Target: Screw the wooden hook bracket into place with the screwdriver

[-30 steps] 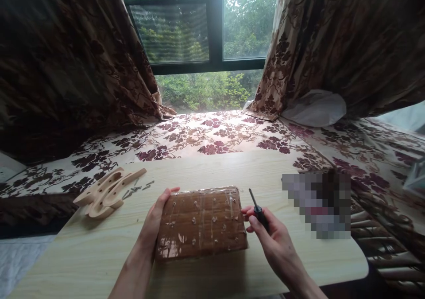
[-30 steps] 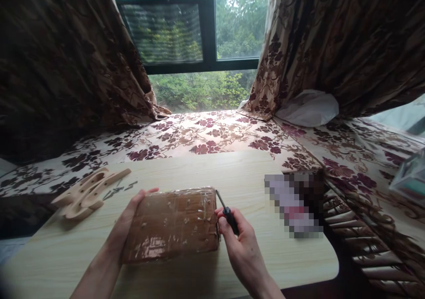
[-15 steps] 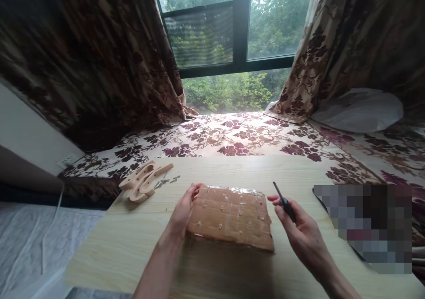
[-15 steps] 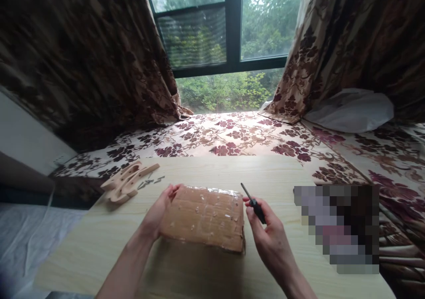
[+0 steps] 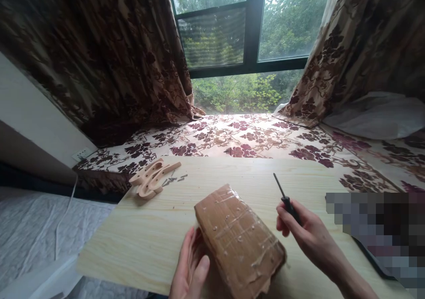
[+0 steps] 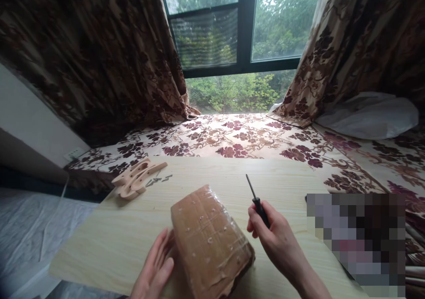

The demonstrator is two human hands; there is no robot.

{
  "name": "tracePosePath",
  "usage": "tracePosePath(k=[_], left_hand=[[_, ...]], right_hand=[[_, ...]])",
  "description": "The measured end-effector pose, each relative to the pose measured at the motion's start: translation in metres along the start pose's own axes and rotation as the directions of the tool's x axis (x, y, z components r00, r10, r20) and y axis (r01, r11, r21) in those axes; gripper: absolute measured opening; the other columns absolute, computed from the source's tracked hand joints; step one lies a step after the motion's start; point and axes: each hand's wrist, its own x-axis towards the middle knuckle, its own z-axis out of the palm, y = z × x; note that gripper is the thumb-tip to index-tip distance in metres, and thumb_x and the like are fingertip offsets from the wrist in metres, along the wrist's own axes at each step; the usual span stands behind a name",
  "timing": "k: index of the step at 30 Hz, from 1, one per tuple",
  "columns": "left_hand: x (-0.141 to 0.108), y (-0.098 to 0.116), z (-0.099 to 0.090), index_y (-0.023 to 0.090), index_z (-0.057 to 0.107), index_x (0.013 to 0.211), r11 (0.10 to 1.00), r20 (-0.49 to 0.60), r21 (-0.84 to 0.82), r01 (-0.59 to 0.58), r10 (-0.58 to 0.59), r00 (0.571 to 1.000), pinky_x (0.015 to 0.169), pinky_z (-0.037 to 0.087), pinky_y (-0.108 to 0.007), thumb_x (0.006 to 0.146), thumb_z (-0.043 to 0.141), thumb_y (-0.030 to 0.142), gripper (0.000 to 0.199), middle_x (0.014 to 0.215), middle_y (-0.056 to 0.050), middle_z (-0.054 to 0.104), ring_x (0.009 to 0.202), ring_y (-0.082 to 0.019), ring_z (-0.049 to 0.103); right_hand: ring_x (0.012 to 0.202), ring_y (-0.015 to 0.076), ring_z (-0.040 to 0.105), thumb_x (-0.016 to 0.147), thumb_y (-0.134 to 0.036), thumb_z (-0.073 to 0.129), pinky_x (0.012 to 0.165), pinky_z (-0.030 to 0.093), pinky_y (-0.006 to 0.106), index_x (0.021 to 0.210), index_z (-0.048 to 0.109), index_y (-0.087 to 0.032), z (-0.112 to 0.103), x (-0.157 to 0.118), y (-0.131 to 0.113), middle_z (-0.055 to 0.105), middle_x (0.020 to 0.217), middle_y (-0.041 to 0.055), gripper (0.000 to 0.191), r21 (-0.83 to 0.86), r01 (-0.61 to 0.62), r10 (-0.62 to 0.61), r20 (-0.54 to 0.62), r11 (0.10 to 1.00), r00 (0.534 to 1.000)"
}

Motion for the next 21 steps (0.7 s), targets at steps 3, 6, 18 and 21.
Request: tracePosePath(k=[3, 6, 18, 21], left_hand=[[0.016, 0.01, 0.012, 0.024, 0.043, 0.137, 0.999, 0.114, 0.012, 0.029, -0.031, 0.993, 0.109, 0.036, -0.035, 0.073, 0.069, 0.052, 0.074, 0.146, -0.006, 0.042, 0.135, -0.029, 0.034], [0.032, 0.017, 0.015, 0.019, 0.041, 0.139, 0.993, 0.244, 0.085, 0.075, -0.094, 0.965, 0.111, 0.032, -0.036, 0.075, 0.068, 0.051, 0.076, 0.145, -0.008, 0.043, 0.135, -0.029, 0.034], [0.025, -0.008, 0.007, 0.021, 0.043, 0.138, 0.995, 0.255, 0.104, -0.005, -0.022, 0.967, 0.111, 0.031, -0.04, 0.078, 0.063, 0.054, 0.072, 0.139, -0.006, 0.05, 0.128, -0.03, 0.045], [0.028, -0.006, 0.005, 0.017, 0.048, 0.135, 0.971, 0.335, 0.205, -0.125, 0.05, 0.941, 0.11, 0.033, -0.039, 0.081, 0.061, 0.047, 0.063, 0.141, -0.009, 0.048, 0.13, -0.029, 0.043]], right_hand=[[0.067, 0.018, 0.061, 0.088, -0.05, 0.049, 0.065, 0.049, 0.029, 0.079, 0.059, -0.022, 0.002, -0.01, 0.001, 0.064, 0.07, 0.0032, 0.031, 0.07, 0.013, -0.01, -0.032, 0.997, 0.999], [0.09, 0.0217, 0.065, 0.088, -0.048, 0.049, 0.081, 0.05, 0.032, 0.091, 0.062, -0.02, 0.014, -0.016, 0.002, 0.07, 0.092, 0.008, 0.031, 0.1, -0.009, 0.016, -0.071, 0.995, 0.997], [0.085, 0.0176, 0.068, 0.088, -0.042, 0.053, 0.08, 0.054, 0.024, 0.098, 0.066, -0.021, 0.038, -0.039, 0.004, 0.071, 0.106, 0.0073, 0.027, 0.241, 0.07, -0.019, -0.206, 0.968, 0.978], [0.09, 0.02, 0.068, 0.084, -0.043, 0.058, 0.083, 0.053, 0.024, 0.093, 0.068, -0.021, 0.043, -0.035, 0.003, 0.072, 0.101, 0.0068, 0.026, 0.194, 0.112, -0.054, -0.283, 0.975, 0.958]])
